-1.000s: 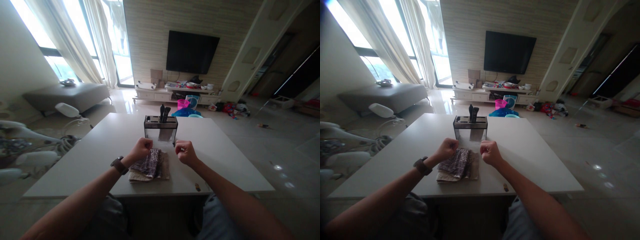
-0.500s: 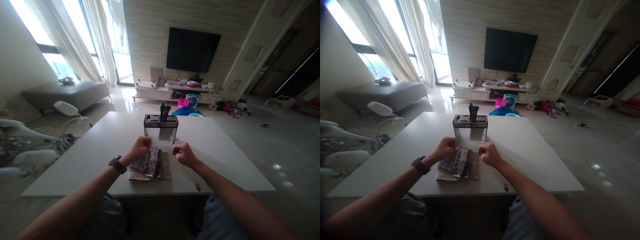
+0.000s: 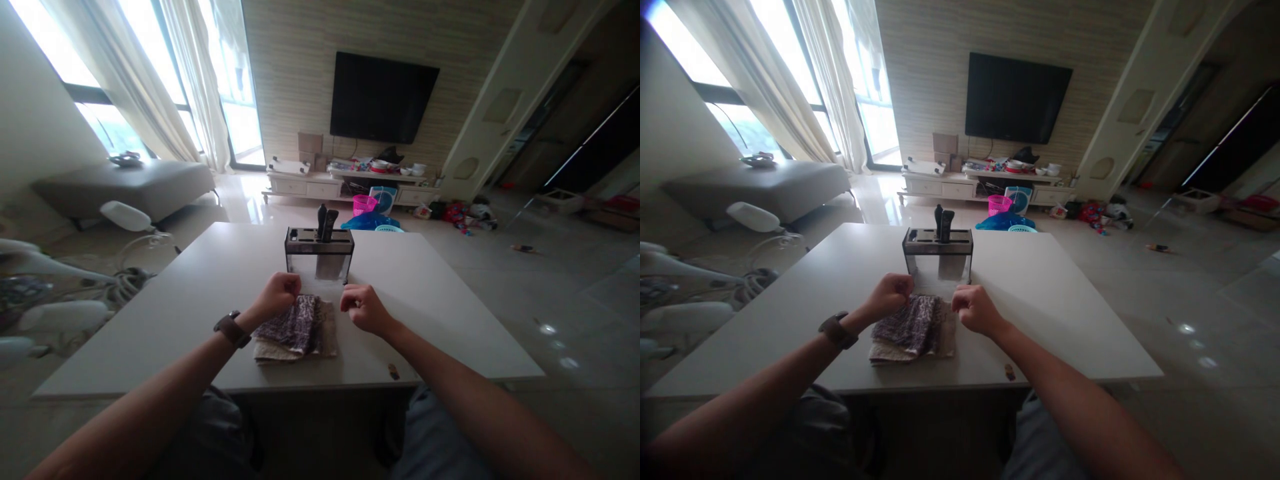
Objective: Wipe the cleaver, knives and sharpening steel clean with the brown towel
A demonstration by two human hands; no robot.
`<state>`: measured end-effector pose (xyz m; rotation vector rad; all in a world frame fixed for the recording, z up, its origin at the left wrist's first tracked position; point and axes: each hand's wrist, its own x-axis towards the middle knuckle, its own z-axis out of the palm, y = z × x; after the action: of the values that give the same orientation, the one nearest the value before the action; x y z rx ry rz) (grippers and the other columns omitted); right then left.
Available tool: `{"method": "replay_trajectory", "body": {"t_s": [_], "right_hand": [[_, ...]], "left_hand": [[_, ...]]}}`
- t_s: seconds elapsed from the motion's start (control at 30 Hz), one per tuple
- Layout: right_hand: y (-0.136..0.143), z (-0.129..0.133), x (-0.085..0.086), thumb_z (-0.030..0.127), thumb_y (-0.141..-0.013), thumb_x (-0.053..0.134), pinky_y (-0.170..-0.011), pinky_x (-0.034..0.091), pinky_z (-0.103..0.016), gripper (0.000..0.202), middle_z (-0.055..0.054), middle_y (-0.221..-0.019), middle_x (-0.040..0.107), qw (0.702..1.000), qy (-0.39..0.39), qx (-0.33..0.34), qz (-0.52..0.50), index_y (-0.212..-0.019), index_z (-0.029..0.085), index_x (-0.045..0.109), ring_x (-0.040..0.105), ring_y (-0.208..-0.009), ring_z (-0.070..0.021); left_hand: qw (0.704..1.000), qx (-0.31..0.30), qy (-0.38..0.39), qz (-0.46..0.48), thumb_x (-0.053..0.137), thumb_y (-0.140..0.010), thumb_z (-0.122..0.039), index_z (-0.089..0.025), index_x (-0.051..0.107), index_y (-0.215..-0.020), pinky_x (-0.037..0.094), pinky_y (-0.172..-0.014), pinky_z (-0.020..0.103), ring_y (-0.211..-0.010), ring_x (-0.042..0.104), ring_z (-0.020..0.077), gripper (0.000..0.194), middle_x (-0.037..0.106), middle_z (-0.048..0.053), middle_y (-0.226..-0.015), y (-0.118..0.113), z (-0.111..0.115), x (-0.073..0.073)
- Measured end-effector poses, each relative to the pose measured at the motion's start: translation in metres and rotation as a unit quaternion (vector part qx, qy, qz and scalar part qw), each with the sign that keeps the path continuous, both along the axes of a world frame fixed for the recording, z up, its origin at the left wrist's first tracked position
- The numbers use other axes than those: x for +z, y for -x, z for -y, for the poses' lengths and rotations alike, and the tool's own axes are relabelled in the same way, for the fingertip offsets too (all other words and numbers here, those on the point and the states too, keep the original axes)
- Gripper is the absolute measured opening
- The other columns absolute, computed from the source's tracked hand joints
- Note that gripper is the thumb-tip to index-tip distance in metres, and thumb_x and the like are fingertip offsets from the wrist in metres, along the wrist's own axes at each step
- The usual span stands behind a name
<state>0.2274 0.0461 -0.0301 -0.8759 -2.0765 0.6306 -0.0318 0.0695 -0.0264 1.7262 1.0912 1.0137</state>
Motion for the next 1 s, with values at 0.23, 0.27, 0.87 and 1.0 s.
{"method": "replay_trajectory", "body": {"t_s": [0.23, 0.27, 0.87, 1.0], "right_hand": [[0.001, 0.001, -0.001, -0.007, -0.056, 0.045, -0.057, 0.034, -0.023, 0.031, 0.001, -0.062, 0.058, 1.000, 0.004, 0.002, 0.017, -0.057, 0.018, 0.064, 0.052, -0.059, -0.0123], [0.001, 0.001, -0.001, -0.007, -0.056, 0.045, -0.057, 0.034, -0.023, 0.031, 0.001, -0.061, 0.058, 1.000, 0.004, 0.003, 0.020, -0.057, 0.018, 0.064, 0.052, -0.059, -0.0122], [0.003, -0.002, -0.005, -0.004, -0.070, 0.053, -0.063, 0.040, -0.025, 0.026, -0.001, -0.071, 0.061, 0.998, -0.019, -0.033, 0.051, -0.068, 0.018, 0.066, 0.056, -0.065, -0.0138], [-0.002, -0.012, 0.009, 0.005, -0.079, 0.058, -0.076, 0.046, -0.028, 0.018, -0.004, -0.089, 0.063, 0.992, -0.069, -0.102, 0.033, -0.087, 0.018, 0.069, 0.061, -0.082, -0.0170]], "left_hand": [[1.000, 0.001, 0.002, 0.003, 0.042, -0.043, -0.014, -0.018, 0.050, -0.050, 0.026, -0.045, 0.020, -0.047, 0.042, 0.0097, 0.011, 0.049, -0.004, -0.045, 0.001, 0.000, -0.001], [1.000, 0.001, 0.002, 0.003, 0.042, -0.043, -0.014, -0.018, 0.050, -0.050, 0.027, -0.045, 0.020, -0.047, 0.042, 0.0096, 0.011, 0.049, -0.004, -0.045, 0.001, 0.000, 0.000], [1.000, -0.004, 0.005, 0.009, 0.043, -0.044, -0.013, -0.018, 0.051, -0.050, 0.028, -0.045, 0.020, -0.047, 0.044, 0.0103, 0.011, 0.049, -0.004, -0.044, 0.006, -0.002, -0.001], [1.000, 0.005, 0.001, 0.019, 0.043, -0.043, -0.014, -0.018, 0.051, -0.049, 0.029, -0.045, 0.020, -0.047, 0.044, 0.0101, 0.011, 0.049, -0.004, -0.045, 0.011, -0.006, -0.001]]}}
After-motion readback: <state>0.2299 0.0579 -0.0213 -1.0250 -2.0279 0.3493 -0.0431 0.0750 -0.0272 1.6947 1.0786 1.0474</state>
